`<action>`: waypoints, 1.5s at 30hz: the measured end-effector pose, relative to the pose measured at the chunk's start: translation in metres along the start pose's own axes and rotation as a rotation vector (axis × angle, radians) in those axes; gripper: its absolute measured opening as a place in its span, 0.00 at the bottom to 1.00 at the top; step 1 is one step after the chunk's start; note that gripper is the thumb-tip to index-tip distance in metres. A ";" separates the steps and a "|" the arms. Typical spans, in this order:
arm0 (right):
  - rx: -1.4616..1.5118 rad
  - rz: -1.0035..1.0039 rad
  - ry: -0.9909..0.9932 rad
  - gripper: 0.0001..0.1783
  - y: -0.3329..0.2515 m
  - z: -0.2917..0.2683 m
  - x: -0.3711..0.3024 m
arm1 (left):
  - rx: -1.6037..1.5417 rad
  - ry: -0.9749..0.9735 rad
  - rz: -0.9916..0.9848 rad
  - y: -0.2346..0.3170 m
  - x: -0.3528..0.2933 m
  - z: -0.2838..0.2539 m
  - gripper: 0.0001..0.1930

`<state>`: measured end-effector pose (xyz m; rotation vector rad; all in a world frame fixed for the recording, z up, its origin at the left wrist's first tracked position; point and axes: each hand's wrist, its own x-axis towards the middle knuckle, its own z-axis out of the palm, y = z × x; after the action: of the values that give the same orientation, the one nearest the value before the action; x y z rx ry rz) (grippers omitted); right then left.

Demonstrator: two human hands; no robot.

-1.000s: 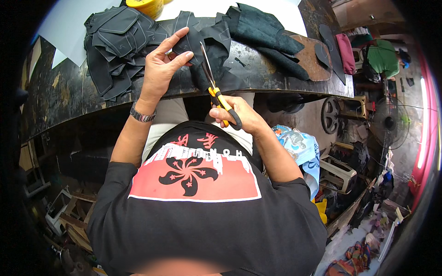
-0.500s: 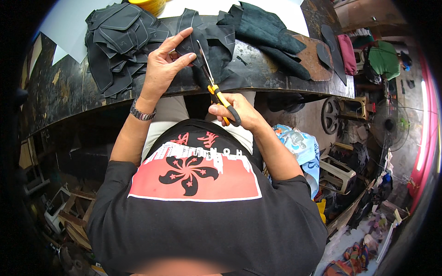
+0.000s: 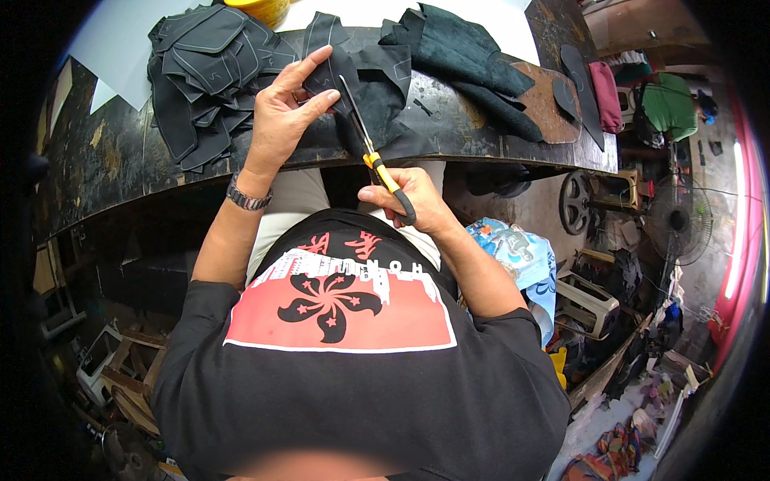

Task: The person uses shears to cut a black fabric piece along a marked outline. They rotate the fabric as needed to follow the shape and place the finished cut piece onto a growing stack on the table.

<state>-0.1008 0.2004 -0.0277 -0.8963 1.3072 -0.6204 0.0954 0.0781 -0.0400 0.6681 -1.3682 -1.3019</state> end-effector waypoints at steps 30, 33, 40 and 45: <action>0.038 -0.037 -0.040 0.19 0.006 0.001 0.010 | 0.048 -0.092 -0.054 -0.005 -0.002 -0.001 0.32; 0.040 0.002 -0.077 0.19 0.004 -0.002 0.008 | 0.102 -0.091 -0.037 -0.005 0.004 -0.010 0.28; 0.039 -0.012 -0.079 0.18 -0.006 -0.002 0.013 | -0.010 -0.132 -0.081 -0.003 0.003 -0.006 0.28; 0.120 -0.009 -0.087 0.18 -0.006 0.000 0.014 | -0.045 -0.134 -0.112 0.001 0.000 -0.003 0.31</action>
<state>-0.0975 0.1856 -0.0301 -0.8218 1.1764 -0.6531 0.0987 0.0774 -0.0401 0.6447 -1.4209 -1.4852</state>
